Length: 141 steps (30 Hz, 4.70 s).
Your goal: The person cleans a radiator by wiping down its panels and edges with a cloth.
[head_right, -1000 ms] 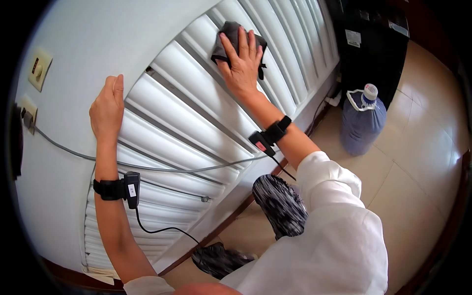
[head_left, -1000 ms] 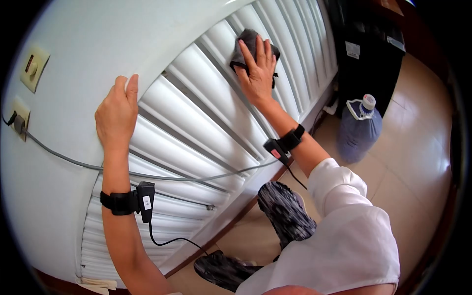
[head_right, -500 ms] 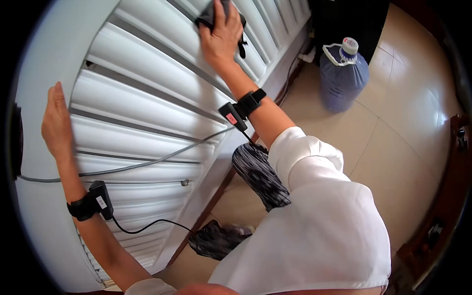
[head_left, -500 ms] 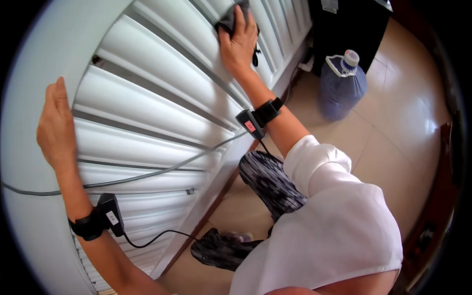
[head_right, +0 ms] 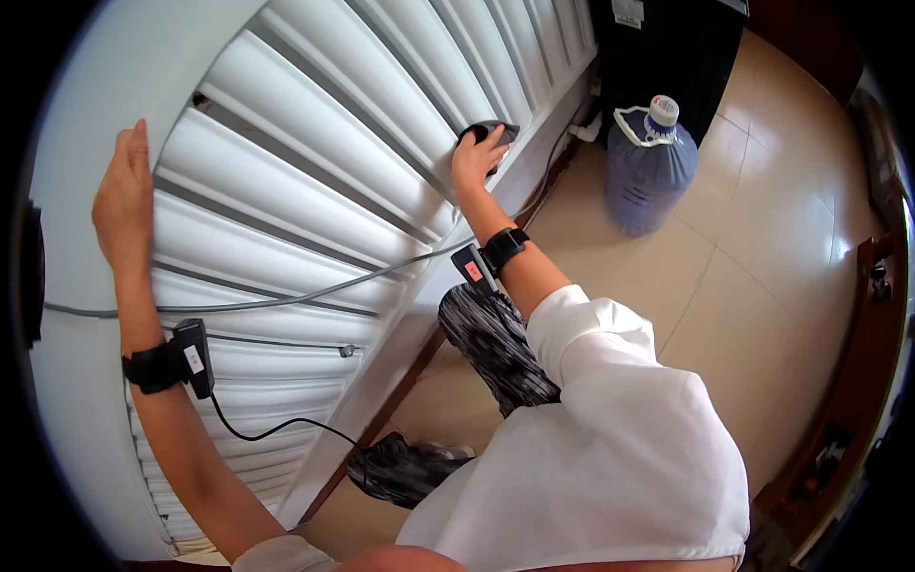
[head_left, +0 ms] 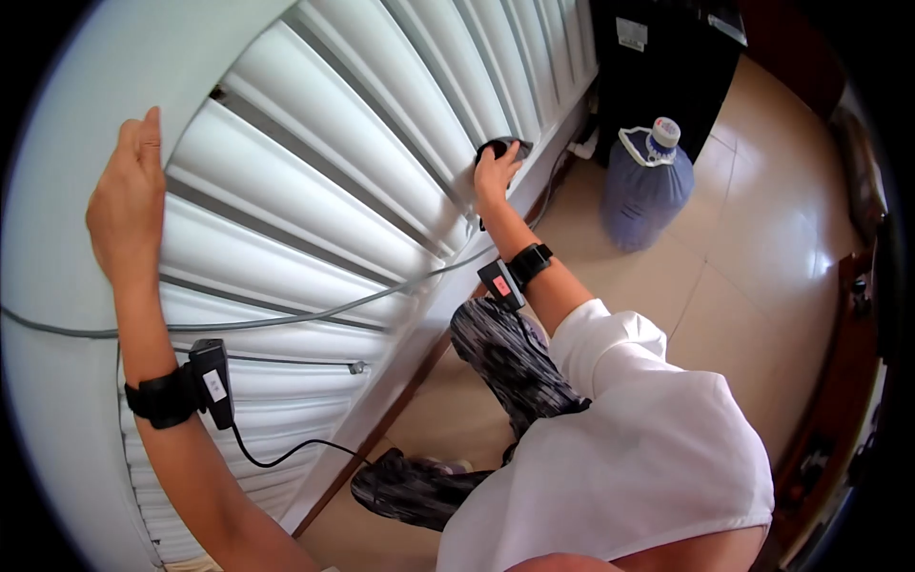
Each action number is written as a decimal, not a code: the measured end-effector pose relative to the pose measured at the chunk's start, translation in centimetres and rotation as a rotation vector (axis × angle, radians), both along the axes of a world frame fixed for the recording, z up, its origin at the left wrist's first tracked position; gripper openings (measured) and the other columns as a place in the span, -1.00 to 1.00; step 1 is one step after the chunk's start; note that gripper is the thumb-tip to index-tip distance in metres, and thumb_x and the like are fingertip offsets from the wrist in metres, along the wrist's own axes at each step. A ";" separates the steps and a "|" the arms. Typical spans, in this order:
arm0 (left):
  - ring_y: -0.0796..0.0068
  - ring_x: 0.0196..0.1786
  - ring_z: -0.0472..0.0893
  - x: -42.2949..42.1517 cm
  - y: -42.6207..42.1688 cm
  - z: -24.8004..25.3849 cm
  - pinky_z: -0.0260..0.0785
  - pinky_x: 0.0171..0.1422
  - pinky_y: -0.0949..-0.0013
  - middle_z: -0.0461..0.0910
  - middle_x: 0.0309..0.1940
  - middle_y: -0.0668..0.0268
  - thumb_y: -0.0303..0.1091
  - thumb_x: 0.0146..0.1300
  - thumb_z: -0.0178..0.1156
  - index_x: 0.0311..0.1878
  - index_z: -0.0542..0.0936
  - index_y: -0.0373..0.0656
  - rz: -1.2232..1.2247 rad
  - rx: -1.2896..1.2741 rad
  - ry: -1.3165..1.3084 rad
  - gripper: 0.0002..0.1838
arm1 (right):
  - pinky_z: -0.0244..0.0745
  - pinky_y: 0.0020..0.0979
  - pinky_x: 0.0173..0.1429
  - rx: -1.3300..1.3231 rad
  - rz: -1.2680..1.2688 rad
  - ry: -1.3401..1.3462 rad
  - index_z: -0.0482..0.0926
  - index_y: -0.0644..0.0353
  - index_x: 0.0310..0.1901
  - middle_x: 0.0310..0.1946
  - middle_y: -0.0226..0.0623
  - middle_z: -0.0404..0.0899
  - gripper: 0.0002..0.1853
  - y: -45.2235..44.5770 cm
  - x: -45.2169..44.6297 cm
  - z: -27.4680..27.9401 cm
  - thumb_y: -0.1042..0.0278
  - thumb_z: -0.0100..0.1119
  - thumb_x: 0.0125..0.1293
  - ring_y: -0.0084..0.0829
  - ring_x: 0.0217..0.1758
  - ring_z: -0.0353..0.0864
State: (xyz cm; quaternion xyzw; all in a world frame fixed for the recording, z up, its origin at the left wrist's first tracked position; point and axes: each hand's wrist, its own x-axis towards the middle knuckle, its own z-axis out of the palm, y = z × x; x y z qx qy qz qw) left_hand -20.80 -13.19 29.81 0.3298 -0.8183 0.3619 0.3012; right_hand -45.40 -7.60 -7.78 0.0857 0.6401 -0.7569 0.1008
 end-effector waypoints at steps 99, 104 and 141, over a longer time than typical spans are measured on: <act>-0.01 -0.19 0.63 1.0 1.9 0.9 0.48 -0.12 0.09 0.62 -0.30 0.02 0.29 0.26 0.02 -0.16 0.47 -0.21 -0.182 0.189 -0.034 -0.38 | 0.22 -0.09 0.28 -0.064 -0.242 1.888 0.58 -0.03 0.01 0.02 -0.25 0.53 -0.61 0.4 -2.2 31.6 0.46 0.26 0.09 -0.16 0.15 0.45; -0.02 -0.10 0.62 1.3 2.5 1.0 0.47 0.00 0.12 0.63 -0.19 0.03 0.10 0.17 0.20 0.07 0.42 -0.19 -0.235 0.241 0.011 -0.40 | 0.14 0.00 0.32 -0.191 -0.009 2.158 0.54 -0.10 0.06 0.09 -0.29 0.44 -0.45 -0.3 6.9 30.7 0.50 0.31 -0.06 -0.17 0.24 0.35; 0.31 0.32 0.33 10.7 10.3 -8.9 0.21 0.37 0.10 0.39 0.23 0.24 -0.34 0.22 0.10 0.18 0.41 -0.12 -0.569 -0.337 -0.107 -0.57 | 0.33 -0.22 0.20 -0.214 0.292 2.337 0.50 -0.08 0.13 0.10 -0.43 0.53 -0.36 -0.9 19.7 35.2 0.43 0.34 -0.12 -0.31 0.12 0.48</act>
